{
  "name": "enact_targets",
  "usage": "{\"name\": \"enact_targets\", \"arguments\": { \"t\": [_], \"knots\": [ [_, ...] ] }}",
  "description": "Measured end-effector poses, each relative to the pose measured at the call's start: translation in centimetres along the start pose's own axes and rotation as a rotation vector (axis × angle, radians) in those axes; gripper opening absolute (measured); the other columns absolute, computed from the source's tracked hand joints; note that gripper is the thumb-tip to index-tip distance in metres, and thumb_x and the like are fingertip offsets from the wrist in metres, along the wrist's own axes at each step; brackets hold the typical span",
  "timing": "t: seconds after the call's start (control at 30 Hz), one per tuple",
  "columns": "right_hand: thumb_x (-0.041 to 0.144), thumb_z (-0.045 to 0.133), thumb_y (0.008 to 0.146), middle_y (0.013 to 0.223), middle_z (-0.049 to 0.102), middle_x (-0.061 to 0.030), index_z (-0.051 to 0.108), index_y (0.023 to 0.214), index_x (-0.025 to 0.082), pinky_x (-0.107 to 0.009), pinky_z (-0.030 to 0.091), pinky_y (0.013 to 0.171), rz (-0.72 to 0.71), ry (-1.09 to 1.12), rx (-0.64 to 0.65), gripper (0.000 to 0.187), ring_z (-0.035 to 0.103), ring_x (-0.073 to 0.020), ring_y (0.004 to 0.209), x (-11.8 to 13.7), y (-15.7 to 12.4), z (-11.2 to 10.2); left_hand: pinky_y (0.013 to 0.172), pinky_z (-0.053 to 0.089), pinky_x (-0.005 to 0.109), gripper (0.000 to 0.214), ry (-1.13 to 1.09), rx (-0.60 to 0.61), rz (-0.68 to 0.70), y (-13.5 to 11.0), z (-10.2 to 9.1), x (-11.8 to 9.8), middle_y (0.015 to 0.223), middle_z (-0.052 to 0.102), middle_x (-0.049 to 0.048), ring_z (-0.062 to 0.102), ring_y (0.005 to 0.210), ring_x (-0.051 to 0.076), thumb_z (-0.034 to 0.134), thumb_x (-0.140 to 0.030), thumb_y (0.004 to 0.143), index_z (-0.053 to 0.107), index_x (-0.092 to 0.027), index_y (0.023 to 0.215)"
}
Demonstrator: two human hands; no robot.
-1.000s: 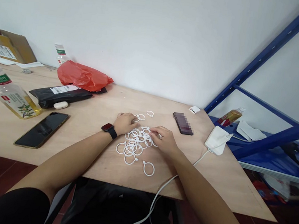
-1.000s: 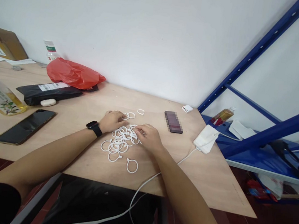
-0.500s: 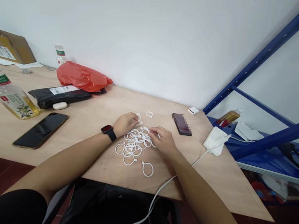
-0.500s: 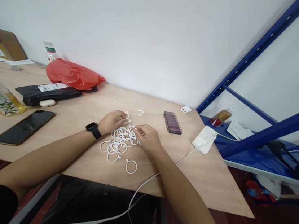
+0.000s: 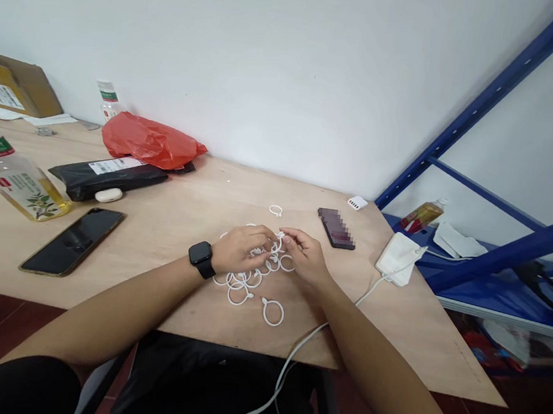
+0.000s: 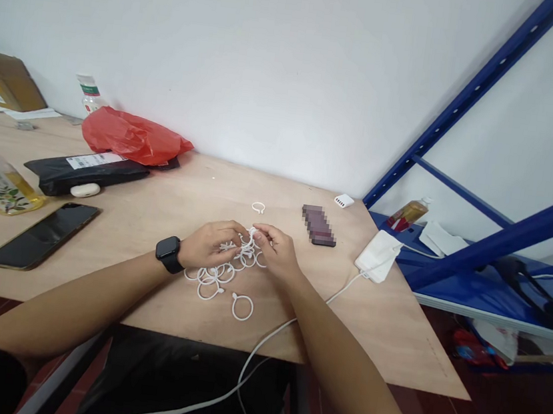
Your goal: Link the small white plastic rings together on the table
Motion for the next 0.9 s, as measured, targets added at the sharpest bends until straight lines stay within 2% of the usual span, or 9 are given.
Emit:
{"name": "enact_targets", "arguments": {
  "t": [0.13, 0.2, 0.3, 0.4, 0.53, 0.67, 0.73, 0.9],
  "knots": [
    [0.045, 0.060, 0.087, 0.094, 0.074, -0.0077, 0.072, 0.103, 0.018, -0.030, 0.055, 0.072, -0.005, 0.068, -0.017, 0.033, 0.068, -0.0193, 0.080, 0.3, -0.1, 0.1, 0.088, 0.052, 0.035, 0.011, -0.002, 0.060, -0.024, 0.1, 0.4, -0.1, 0.103, 0.069, 0.0090, 0.064, 0.098, 0.019, 0.048, -0.023, 0.089, 0.057, -0.020, 0.085],
    [0.044, 0.062, 0.086, 0.093, 0.074, -0.0074, 0.072, 0.102, 0.018, -0.031, 0.056, 0.072, -0.015, 0.066, -0.022, 0.032, 0.068, -0.0190, 0.078, 0.5, -0.1, 0.1, 0.096, 0.048, 0.038, 0.013, -0.001, 0.119, -0.072, 0.0, 0.7, 0.2, 0.106, 0.069, 0.0079, 0.064, 0.102, 0.019, 0.047, -0.024, 0.089, 0.059, -0.021, 0.084],
    [0.042, 0.062, 0.086, 0.088, 0.074, -0.0069, 0.073, 0.095, 0.018, -0.030, 0.056, 0.070, -0.019, 0.039, -0.045, 0.028, 0.068, -0.0186, 0.075, 0.7, -0.2, -0.1, 0.112, 0.033, 0.044, 0.015, 0.042, 0.167, -0.156, -0.2, 0.8, 0.8, 0.106, 0.071, 0.0043, 0.063, 0.106, 0.019, 0.049, -0.028, 0.089, 0.063, -0.023, 0.086],
    [0.042, 0.062, 0.086, 0.084, 0.074, -0.0063, 0.073, 0.093, 0.018, -0.029, 0.055, 0.067, -0.008, 0.030, -0.107, 0.027, 0.067, -0.0181, 0.072, 0.7, -0.2, -0.5, 0.114, 0.028, 0.046, 0.019, 0.090, 0.078, -0.235, -0.2, 0.1, 1.5, 0.099, 0.072, 0.0031, 0.064, 0.102, 0.019, 0.052, -0.035, 0.091, 0.066, -0.023, 0.089],
    [0.039, 0.063, 0.085, 0.082, 0.073, -0.0053, 0.072, 0.090, 0.018, -0.028, 0.054, 0.066, -0.015, -0.011, -0.119, 0.023, 0.066, -0.0173, 0.070, 0.9, -0.2, -0.5, 0.098, 0.043, 0.037, 0.023, 0.029, -0.109, -0.283, -0.3, -0.9, 2.8, 0.097, 0.072, 0.0051, 0.064, 0.094, 0.018, 0.050, -0.035, 0.094, 0.066, -0.020, 0.089],
    [0.035, 0.060, 0.086, 0.080, 0.072, -0.0038, 0.070, 0.088, 0.018, -0.027, 0.052, 0.066, -0.018, -0.070, -0.133, 0.020, 0.065, -0.0162, 0.069, 1.1, -0.1, -0.7, 0.092, 0.046, 0.035, 0.022, 0.044, -0.147, -0.342, -0.7, -0.7, 4.9, 0.099, 0.072, 0.0059, 0.064, 0.095, 0.019, 0.051, -0.033, 0.093, 0.068, -0.020, 0.090],
    [0.033, 0.060, 0.086, 0.077, 0.071, -0.0029, 0.069, 0.086, 0.018, -0.027, 0.051, 0.067, -0.030, -0.101, -0.151, 0.018, 0.064, -0.0159, 0.068, 1.1, -0.2, -0.9, 0.095, 0.044, 0.037, 0.020, 0.126, -0.107, -0.433, -1.2, -0.4, 6.4, 0.103, 0.072, 0.0050, 0.063, 0.098, 0.020, 0.054, -0.034, 0.091, 0.069, -0.021, 0.091],
    [0.030, 0.056, 0.086, 0.081, 0.072, -0.0034, 0.069, 0.087, 0.019, -0.029, 0.052, 0.071, -0.086, -0.162, -0.176, 0.017, 0.065, -0.0171, 0.073, 1.5, -0.3, -1.2, 0.101, 0.037, 0.044, 0.021, 0.267, 0.095, -0.653, -2.7, 0.7, 9.4, 0.112, 0.071, 0.0016, 0.060, 0.106, 0.023, 0.056, -0.037, 0.088, 0.074, -0.026, 0.088]
  ]
}}
Point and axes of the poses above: each hand's wrist, its own y-axis towards the middle knuckle, its own z-axis out of the palm, x = y × z, the point moved 6 cm from there along y, towards the middle knuckle
